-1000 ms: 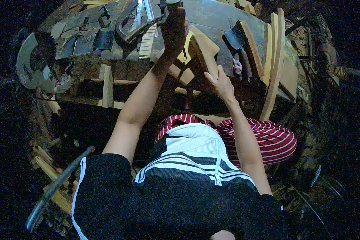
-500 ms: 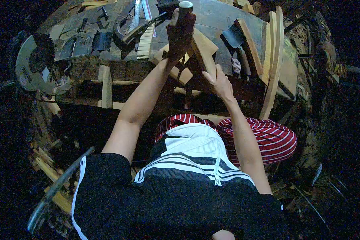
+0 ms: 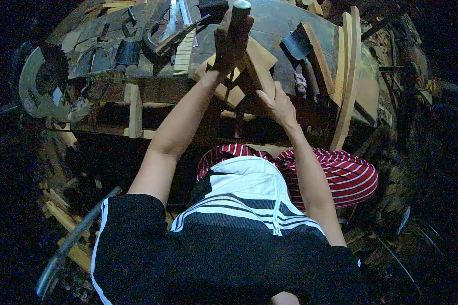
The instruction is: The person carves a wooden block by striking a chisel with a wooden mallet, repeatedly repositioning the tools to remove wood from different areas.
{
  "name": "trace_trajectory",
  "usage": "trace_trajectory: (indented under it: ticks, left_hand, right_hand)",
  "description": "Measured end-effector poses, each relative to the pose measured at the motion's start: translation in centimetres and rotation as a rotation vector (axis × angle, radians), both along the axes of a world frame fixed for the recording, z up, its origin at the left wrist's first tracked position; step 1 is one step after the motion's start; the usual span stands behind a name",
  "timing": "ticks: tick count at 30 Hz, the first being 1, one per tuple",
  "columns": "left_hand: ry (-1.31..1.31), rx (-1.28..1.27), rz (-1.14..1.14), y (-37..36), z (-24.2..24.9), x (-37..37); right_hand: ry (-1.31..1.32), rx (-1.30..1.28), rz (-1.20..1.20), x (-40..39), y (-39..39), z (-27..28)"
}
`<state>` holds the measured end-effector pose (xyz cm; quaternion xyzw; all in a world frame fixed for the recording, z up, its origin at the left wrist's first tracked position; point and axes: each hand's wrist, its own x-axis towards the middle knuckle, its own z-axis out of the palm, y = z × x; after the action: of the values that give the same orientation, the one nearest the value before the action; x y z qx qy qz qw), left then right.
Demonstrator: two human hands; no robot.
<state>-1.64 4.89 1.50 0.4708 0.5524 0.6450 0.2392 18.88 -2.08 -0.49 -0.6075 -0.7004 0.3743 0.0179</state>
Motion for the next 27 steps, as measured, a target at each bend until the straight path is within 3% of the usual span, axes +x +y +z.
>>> trace_trajectory:
  ticks: [2,4,8,10,13,14,15,17,21,22,23,24,25,26,27]
  left_hand:
    - [-0.101,-0.068,-0.063,-0.4,0.7,0.0]
    - [0.045,0.074,0.001,-0.6,1.2,0.3]
    - [-0.117,-0.046,-0.104,0.6,-2.3,-0.2]
    - [0.109,0.139,0.066,0.9,-2.3,1.1]
    - [0.110,0.265,0.042,0.7,-1.2,2.8]
    - [-0.054,0.300,-0.015,-0.2,-0.3,3.8]
    - [-0.053,0.306,-0.014,-0.8,0.1,4.4]
    - [0.069,0.125,-0.080,-1.7,0.7,5.1]
    - [0.337,0.208,-0.033,-1.9,0.7,6.2]
    - [0.522,0.119,0.019,-2.9,1.1,6.1]
    - [0.524,0.120,0.033,-3.2,1.3,6.2]
    - [0.388,0.116,-0.007,-3.2,1.6,6.3]
    - [0.253,0.112,-0.048,-3.2,1.9,6.3]
    - [0.262,0.161,-0.042,-3.1,2.1,6.0]
    - [0.264,0.162,-0.031,-3.0,1.9,6.0]
  right_hand:
    - [-0.003,0.012,-0.003,0.0,0.0,0.0]
    - [0.001,0.057,0.013,0.2,-0.1,-0.6]
    - [-0.009,0.119,0.032,0.3,-0.2,-0.9]
    - [-0.001,0.115,0.031,0.2,-0.3,-0.5]
    - [-0.021,0.112,0.036,0.2,-0.4,-0.3]
    - [-0.050,0.115,0.039,0.2,-0.3,-0.3]
    - [-0.050,0.120,0.040,0.3,-0.2,-0.3]
    - [-0.044,0.115,0.042,0.4,-0.1,-0.4]
    - [-0.013,0.086,0.064,0.8,0.1,-0.4]
    - [0.084,0.090,0.037,1.0,0.1,-1.0]
    - [0.183,0.093,0.013,1.2,0.3,-1.5]
    - [0.184,0.097,0.027,1.2,0.7,-1.3]
    - [0.365,-0.023,-0.017,1.3,1.2,-1.1]
    - [0.542,-0.147,-0.062,1.4,1.5,-1.0]
    - [0.498,-0.241,-0.102,1.3,1.7,1.8]
